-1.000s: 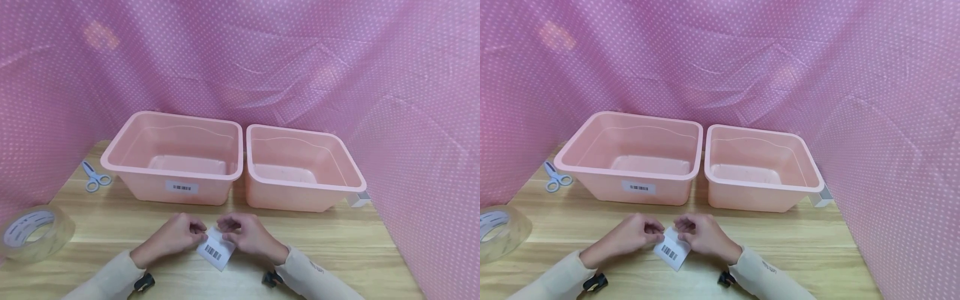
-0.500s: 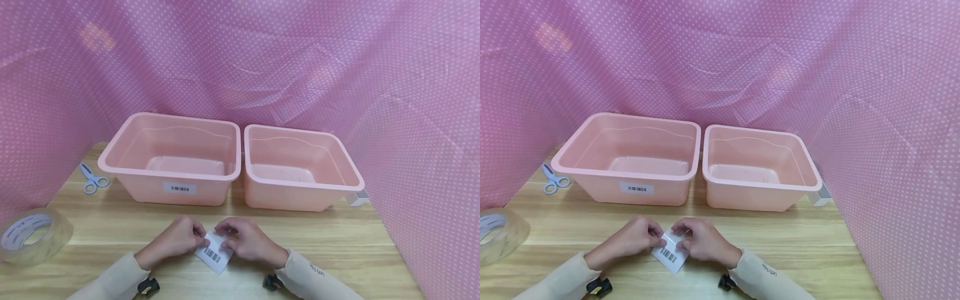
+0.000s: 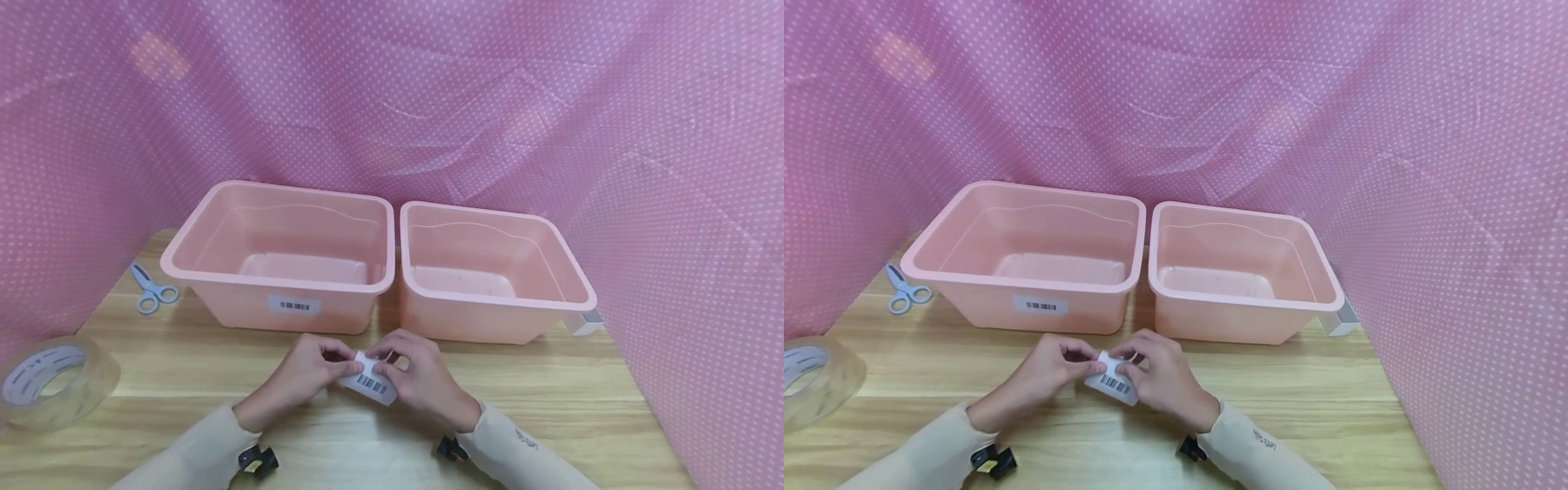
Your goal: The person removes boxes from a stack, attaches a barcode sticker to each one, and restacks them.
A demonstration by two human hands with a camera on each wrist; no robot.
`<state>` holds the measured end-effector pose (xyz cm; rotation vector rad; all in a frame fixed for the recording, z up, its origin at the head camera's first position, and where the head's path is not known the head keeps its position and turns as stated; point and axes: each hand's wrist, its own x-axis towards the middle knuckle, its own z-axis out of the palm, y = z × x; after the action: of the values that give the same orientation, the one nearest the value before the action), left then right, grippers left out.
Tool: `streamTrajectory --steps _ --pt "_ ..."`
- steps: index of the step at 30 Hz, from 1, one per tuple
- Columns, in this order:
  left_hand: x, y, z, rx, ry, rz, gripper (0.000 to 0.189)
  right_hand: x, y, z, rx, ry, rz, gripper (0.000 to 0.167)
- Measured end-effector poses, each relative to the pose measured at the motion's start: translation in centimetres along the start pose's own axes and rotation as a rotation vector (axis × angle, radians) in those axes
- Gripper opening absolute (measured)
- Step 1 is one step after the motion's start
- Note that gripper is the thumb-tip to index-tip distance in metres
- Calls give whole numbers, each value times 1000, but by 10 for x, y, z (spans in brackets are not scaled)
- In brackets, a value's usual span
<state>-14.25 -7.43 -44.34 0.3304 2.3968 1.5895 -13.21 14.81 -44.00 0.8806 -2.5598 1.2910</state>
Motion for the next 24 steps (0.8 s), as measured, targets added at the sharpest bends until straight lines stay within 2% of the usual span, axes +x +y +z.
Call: streamTrajectory --steps 4,8,11,19,24 --pt "1 6 7 -15 29 74 18 1 2 -8 -23 89 -92 26" --pt "2 9 14 58 99 198 12 0 5 -13 -35 113 -138 25" --pt "2 12 17 72 136 243 12 0 6 -15 -52 128 -167 23" --pt "3 19 20 25 198 207 11 3 6 -14 -76 196 -293 23" --pt "4 15 22 -4 180 193 10 5 6 -10 -86 204 -335 21"
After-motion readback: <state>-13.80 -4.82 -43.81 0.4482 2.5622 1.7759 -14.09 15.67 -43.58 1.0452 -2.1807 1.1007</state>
